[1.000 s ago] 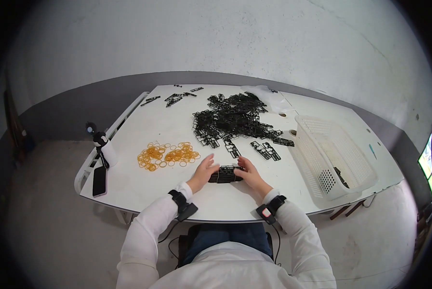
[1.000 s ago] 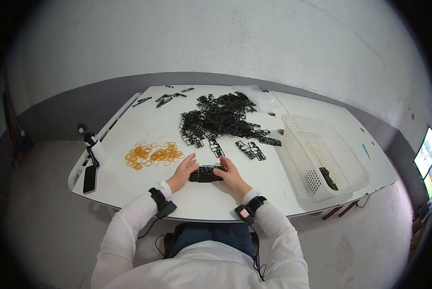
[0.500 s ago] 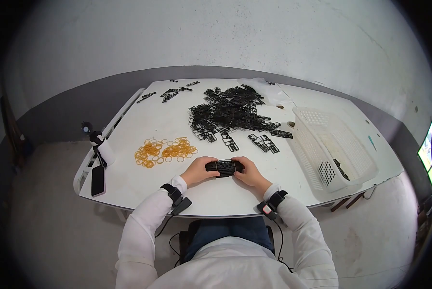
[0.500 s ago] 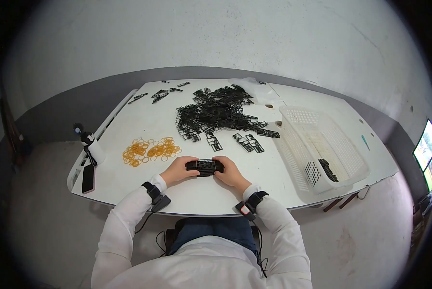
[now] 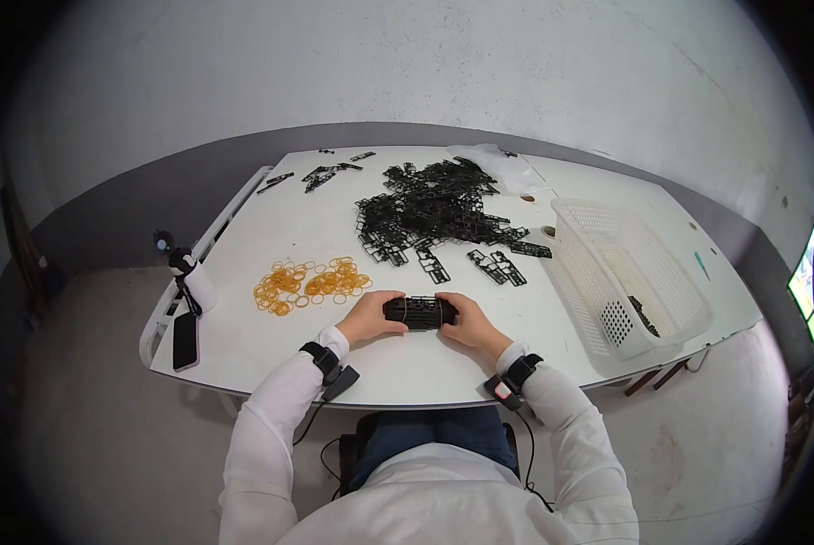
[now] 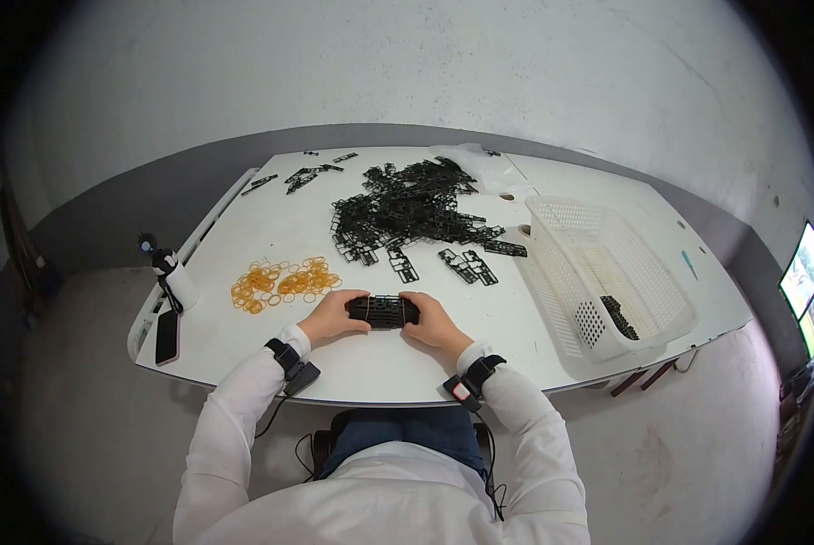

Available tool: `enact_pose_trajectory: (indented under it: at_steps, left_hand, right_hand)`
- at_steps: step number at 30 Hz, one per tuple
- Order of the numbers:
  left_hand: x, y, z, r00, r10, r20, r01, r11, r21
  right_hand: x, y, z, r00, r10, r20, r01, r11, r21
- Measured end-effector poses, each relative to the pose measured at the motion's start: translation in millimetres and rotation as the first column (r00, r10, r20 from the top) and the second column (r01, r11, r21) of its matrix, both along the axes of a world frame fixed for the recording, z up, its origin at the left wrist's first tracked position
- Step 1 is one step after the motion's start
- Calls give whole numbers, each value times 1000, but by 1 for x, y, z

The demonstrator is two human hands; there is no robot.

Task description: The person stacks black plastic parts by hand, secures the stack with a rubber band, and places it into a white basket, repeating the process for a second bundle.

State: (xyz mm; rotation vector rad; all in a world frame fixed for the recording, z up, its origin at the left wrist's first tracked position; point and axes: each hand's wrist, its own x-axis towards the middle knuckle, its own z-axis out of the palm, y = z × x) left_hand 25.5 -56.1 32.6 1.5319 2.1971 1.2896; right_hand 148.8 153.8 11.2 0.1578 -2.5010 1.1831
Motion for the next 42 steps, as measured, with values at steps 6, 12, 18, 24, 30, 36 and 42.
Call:
enact_pose_trajectory:
  at_steps: [6,12,18,24,30,36,42]
  left_hand:
    - [0,-4,6,942,-61,331,72,997,-20]
    - [-6,-8,17,683,29,730,-4,999,-36]
    - [2,-6,23,640,45,767,-18,999,-43]
    - [2,-4,-1,992,42,117,-26,990,-135]
    - [23,-1,-6,978,156,-141,-174,977,-126]
    - [32,6,-14,913,114,-392,-212,953,-216]
    - [34,11,-8,862,130,-489,-309,901,-306]
  right_hand:
    - [-2,1,4,999,45,-27,-46,999,-18]
    - [-4,3,16,992,125,5,-122,972,-202]
    - [-2,10,23,985,97,144,-73,984,-162]
    - [2,15,16,964,-20,266,27,999,-23]
    - [8,9,15,998,-60,11,58,987,150]
    - [6,-3,7,984,23,-179,59,896,439]
    - [7,-18,5,981,-174,-80,183,727,662]
